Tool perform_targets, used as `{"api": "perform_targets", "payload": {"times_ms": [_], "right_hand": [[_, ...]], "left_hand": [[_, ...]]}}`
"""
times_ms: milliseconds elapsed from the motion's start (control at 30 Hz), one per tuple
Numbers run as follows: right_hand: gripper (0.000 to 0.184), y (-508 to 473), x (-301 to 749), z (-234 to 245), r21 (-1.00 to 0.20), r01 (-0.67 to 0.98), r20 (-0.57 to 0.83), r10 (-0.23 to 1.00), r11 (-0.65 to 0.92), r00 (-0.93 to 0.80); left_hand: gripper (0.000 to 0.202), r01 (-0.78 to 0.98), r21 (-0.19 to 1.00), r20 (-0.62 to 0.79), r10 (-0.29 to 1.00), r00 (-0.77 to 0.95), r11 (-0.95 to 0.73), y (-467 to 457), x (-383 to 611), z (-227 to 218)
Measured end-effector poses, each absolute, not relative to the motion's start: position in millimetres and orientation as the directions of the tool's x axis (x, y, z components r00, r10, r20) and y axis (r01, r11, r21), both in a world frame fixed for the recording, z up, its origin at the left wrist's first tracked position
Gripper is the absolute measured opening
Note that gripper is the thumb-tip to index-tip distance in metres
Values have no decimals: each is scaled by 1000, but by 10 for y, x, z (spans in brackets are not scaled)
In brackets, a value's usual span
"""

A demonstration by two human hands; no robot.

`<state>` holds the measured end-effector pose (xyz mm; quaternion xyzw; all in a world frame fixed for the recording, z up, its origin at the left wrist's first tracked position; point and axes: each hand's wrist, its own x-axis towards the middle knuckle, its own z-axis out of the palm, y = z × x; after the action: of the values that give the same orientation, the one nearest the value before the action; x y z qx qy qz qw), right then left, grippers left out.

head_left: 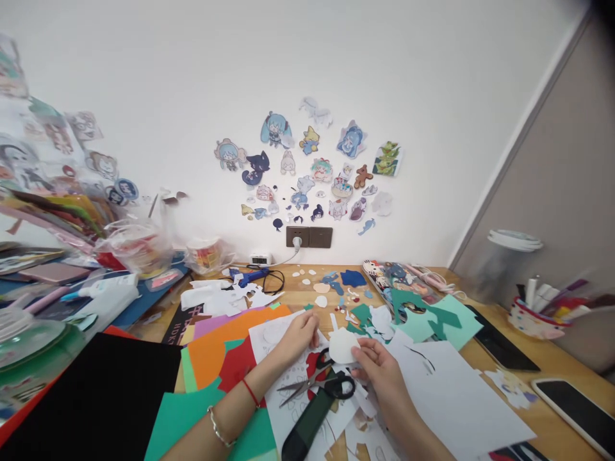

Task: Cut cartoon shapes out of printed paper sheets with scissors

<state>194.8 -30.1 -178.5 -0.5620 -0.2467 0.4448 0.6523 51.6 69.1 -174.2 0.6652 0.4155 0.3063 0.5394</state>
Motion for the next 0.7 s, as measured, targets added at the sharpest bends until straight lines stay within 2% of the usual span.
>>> {"api": "perform_targets", "payload": {"times_ms": [200, 467, 700], "right_hand": [[44, -307, 1927, -1757, -953, -302, -169, 852, -14, 496], [44, -313, 1935, -1773, -956, -292, -165, 859, -18, 485], [43, -293, 1976, -1830, -961, -275, -159, 868, -27, 471]], "left_hand": [[28, 211, 974, -27, 878, 477, -84, 686, 512, -1715], [23, 228, 958, -3, 790, 613, -173, 675, 514, -1759], [22, 243, 941, 46, 800, 598, -236, 697, 472, -1734]]}}
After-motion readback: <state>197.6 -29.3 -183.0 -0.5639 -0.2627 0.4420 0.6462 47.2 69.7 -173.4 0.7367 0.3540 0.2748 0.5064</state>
